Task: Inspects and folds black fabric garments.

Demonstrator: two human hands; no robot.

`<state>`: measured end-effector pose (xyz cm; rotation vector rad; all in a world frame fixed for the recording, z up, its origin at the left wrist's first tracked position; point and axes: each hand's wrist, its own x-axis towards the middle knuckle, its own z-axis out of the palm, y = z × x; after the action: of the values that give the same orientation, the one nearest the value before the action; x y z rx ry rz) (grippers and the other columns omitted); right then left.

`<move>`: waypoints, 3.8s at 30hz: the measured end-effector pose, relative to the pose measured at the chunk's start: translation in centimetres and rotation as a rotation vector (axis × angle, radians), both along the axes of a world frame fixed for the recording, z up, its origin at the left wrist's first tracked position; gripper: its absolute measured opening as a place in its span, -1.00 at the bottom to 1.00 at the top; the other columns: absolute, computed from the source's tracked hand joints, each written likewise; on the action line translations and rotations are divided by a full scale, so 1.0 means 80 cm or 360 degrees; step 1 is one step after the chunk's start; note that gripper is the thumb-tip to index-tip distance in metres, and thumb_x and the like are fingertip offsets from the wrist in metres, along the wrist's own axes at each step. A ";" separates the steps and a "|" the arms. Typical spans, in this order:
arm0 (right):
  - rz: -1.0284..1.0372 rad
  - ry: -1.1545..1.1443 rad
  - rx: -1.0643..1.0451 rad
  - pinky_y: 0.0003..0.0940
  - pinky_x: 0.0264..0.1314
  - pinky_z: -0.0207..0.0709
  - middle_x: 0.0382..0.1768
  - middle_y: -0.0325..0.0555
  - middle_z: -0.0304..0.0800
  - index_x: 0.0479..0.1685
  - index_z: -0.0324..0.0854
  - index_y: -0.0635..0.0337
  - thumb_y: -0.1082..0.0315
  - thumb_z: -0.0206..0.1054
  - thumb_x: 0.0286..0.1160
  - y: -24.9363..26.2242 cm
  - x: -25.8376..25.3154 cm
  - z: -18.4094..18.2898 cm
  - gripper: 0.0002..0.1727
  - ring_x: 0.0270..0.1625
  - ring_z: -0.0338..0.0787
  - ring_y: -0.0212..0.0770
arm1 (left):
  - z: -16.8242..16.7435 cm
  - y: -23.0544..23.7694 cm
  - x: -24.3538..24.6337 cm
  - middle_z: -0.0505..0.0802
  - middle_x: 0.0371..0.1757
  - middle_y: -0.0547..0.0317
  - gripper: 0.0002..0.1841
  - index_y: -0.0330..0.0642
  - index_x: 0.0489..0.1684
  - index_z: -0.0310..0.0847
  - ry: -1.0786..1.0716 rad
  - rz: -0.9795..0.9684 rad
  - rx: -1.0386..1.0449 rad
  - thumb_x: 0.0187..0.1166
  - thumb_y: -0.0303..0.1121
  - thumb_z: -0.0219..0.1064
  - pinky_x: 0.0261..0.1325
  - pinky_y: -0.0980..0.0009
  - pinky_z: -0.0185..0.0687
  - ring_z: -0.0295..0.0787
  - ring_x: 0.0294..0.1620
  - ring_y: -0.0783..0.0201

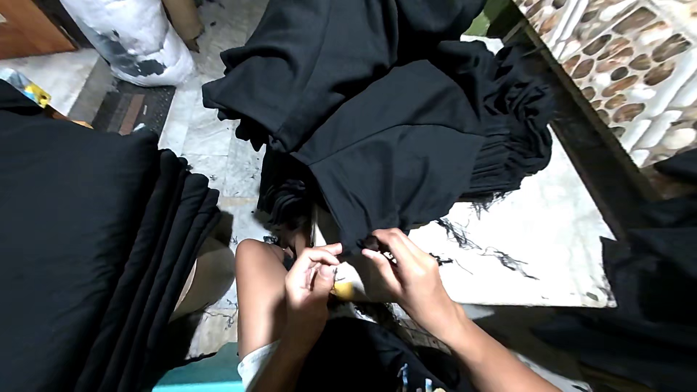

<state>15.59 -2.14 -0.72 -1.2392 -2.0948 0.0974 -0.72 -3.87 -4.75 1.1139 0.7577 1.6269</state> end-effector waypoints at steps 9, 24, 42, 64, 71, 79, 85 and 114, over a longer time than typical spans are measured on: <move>-0.0116 0.0007 0.0067 -0.69 -0.08 0.53 -0.32 0.11 0.72 -0.07 0.64 0.45 0.29 0.24 0.68 -0.002 0.012 0.007 -0.70 -0.27 0.70 -0.30 | -0.002 0.008 0.005 0.94 0.00 0.21 -0.80 -0.07 -0.15 0.60 -0.0288 0.0001 -0.0172 0.77 -0.42 0.03 0.22 0.36 0.78 0.90 0.10 0.34; -0.0105 0.0000 0.0062 -0.65 -0.05 0.56 -0.31 0.14 0.75 -0.07 0.64 0.47 0.29 0.25 0.66 0.001 0.019 0.002 -0.69 -0.25 0.74 -0.26 | 0.004 0.048 -0.024 0.75 -0.25 0.47 -0.88 -0.25 -0.14 0.58 0.0341 0.0468 -0.0316 0.53 -0.61 0.18 0.01 0.64 0.66 0.70 -0.17 0.68; 0.0353 0.0552 0.0199 -0.76 0.16 0.54 -0.07 -0.27 0.64 0.11 0.44 0.08 0.14 0.17 0.80 -0.016 0.016 0.028 -0.78 0.03 0.70 -0.60 | 0.101 0.092 -0.001 0.78 0.32 -0.11 -0.24 -0.38 0.69 0.28 0.0868 -0.0571 0.0392 0.66 0.06 0.21 0.35 0.30 0.61 0.73 0.26 0.33; 0.0260 -0.0155 0.0782 -0.45 -0.41 0.33 -0.46 -0.10 0.54 -0.17 0.60 0.14 0.16 0.09 0.84 0.033 0.062 0.034 -0.70 -0.49 0.48 -0.20 | 0.041 0.078 0.026 0.80 -0.16 0.06 -0.74 -0.06 -0.10 0.85 0.1252 0.0535 0.0969 0.58 -0.25 0.20 0.31 0.38 0.49 0.69 0.07 0.20; 0.0291 -0.0141 0.0817 -0.48 -0.44 0.24 -0.50 -0.14 0.43 -0.23 0.58 0.14 0.12 0.06 0.85 0.027 0.062 0.062 -0.65 -0.50 0.38 -0.23 | 0.053 0.084 0.005 0.77 -0.16 0.07 -0.88 -0.14 -0.32 0.82 0.1270 0.1062 0.0619 0.42 -0.35 0.37 0.29 0.47 0.45 0.64 0.11 0.23; -0.0292 0.0042 0.0614 -0.30 -0.51 0.44 -0.48 0.09 0.56 -0.49 0.58 0.32 0.30 0.22 0.66 0.099 0.022 0.057 -0.66 -0.51 0.59 -0.08 | 0.056 0.093 -0.006 0.95 -0.18 0.33 -0.77 -0.26 -0.17 0.88 -0.0131 0.0340 -0.0018 0.48 -0.69 0.28 0.02 0.59 0.77 0.86 -0.11 0.58; -0.0505 -0.0083 0.0042 0.15 -0.54 0.48 -0.28 0.28 0.69 -0.17 0.70 0.44 0.50 0.43 0.39 0.134 0.001 0.027 -0.85 -0.45 0.73 0.27 | 0.047 0.083 -0.017 0.92 -0.09 0.21 -0.66 -0.04 0.22 0.56 -0.0945 -0.0187 -0.0335 0.51 -0.55 0.34 0.13 0.39 0.79 0.89 -0.03 0.37; 0.0090 0.0305 -0.0281 -0.48 -0.44 0.48 -0.54 -0.12 0.62 -0.03 0.56 0.39 0.29 0.07 0.69 0.029 -0.061 0.034 -0.70 -0.53 0.60 -0.34 | 0.044 0.051 -0.030 0.88 -0.03 0.45 -0.81 -0.11 -0.32 0.73 0.0252 0.0245 0.0337 0.67 -0.26 0.31 0.13 0.67 0.67 0.75 0.13 0.65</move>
<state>10.71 0.15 2.03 -1.2211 -1.9875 0.4184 -3.14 0.17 -1.23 1.3765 0.8030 1.7957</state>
